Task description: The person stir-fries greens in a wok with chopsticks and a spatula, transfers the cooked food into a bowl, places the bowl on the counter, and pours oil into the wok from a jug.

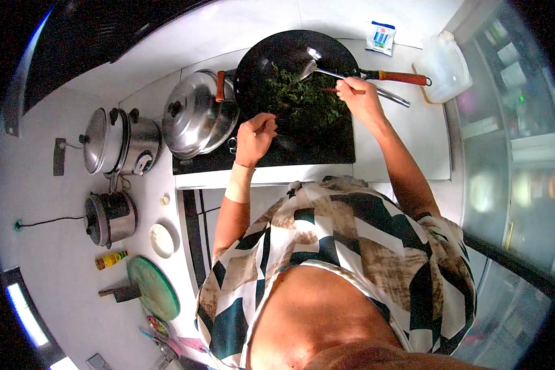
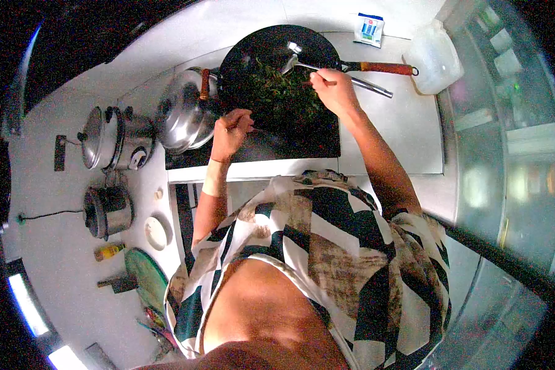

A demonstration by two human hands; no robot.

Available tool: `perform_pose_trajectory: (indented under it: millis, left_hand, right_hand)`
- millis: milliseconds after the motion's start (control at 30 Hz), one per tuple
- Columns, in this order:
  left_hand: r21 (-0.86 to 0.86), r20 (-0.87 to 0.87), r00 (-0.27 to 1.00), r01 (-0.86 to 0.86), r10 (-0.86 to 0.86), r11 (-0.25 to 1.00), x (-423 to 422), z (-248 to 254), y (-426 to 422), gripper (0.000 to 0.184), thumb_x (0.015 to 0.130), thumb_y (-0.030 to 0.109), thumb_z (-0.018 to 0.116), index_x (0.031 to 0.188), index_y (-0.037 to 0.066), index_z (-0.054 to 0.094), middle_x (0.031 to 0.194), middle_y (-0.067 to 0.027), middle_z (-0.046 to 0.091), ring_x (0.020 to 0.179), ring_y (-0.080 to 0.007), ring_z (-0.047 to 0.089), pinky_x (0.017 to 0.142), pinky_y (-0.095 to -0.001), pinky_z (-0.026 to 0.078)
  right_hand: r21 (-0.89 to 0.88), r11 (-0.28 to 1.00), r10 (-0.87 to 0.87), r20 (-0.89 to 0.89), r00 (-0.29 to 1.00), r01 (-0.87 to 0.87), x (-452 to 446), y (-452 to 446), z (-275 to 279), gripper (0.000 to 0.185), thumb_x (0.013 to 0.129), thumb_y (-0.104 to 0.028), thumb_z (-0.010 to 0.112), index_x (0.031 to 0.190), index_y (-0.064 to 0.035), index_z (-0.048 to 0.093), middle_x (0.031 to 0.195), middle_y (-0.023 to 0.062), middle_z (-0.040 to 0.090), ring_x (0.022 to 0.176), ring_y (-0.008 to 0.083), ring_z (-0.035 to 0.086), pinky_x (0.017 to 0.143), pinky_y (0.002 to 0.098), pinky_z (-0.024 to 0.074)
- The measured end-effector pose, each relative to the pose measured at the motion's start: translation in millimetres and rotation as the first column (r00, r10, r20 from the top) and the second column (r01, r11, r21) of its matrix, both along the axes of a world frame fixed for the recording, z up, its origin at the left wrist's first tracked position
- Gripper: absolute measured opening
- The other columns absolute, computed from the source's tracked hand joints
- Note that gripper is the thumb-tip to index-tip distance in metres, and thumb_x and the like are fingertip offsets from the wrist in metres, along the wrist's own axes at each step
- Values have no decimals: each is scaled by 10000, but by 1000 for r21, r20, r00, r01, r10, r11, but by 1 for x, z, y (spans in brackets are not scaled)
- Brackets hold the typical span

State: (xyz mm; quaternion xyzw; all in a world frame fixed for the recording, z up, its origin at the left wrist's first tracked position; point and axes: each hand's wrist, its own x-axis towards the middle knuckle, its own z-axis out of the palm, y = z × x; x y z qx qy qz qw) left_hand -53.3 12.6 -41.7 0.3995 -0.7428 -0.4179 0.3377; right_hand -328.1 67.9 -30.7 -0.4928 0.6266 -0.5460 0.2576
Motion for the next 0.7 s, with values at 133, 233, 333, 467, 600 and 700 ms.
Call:
perform_pose_trajectory:
  millis: [133, 233, 333, 467, 600, 700]
  left_hand:
    - [95, -29, 995, 99, -97, 990, -17, -11, 4, 136, 814, 115, 581, 912, 41, 640, 656, -146, 622, 618, -278, 638, 548, -322, 482]
    - [-444, 221, 972, 30, 78, 895, -5, 5, 7, 139, 805, 131, 572, 892, 51, 645, 667, -161, 614, 620, -314, 630, 543, -367, 483]
    - [-98, 117, 993, -9, 20, 995, 17, 22, 15, 145, 821, 108, 566, 909, 16, 636, 666, -129, 625, 582, -228, 638, 532, -313, 481]
    - [164, -26, 995, 100, -97, 981, 7, 4, 19, 166, 839, 94, 555, 934, -20, 629, 676, -65, 618, 605, -126, 624, 548, -271, 485]
    - [-273, 140, 990, 36, 2, 961, -17, -15, 8, 132, 820, 117, 576, 905, 37, 637, 719, -177, 623, 638, -328, 626, 546, -359, 484]
    - [-354, 223, 969, -22, 107, 935, -4, 11, 11, 169, 848, 112, 568, 977, 25, 634, 729, -143, 640, 617, -215, 638, 564, -309, 478]
  right_hand:
    - [104, 983, 155, 2, 988, -154, 13, -13, -25, 220, 864, -182, 573, 734, -6, 594, 620, 88, 599, 544, 139, 540, 522, 311, 440]
    - [-4, 999, -32, -264, 964, 32, -12, -5, -31, 228, 858, -189, 574, 725, -4, 586, 615, 105, 590, 540, 167, 546, 524, 323, 439]
    - [-16, 999, -47, -76, 996, 46, -17, 13, -7, 196, 862, -169, 587, 758, -4, 607, 629, 84, 602, 575, 144, 575, 538, 290, 454]
    - [97, 979, 158, 182, 971, -177, 5, 23, 2, 223, 871, -206, 598, 776, -8, 635, 657, 21, 623, 606, 80, 576, 557, 254, 477]
    - [55, 993, 111, -212, 971, -102, 9, 11, -18, 213, 853, -194, 598, 754, -7, 599, 601, 122, 580, 530, 189, 555, 515, 315, 437]
    - [-164, 986, -55, -271, 961, 11, -9, 15, -7, 213, 840, -161, 608, 712, 1, 557, 610, 145, 547, 505, 226, 505, 487, 347, 385]
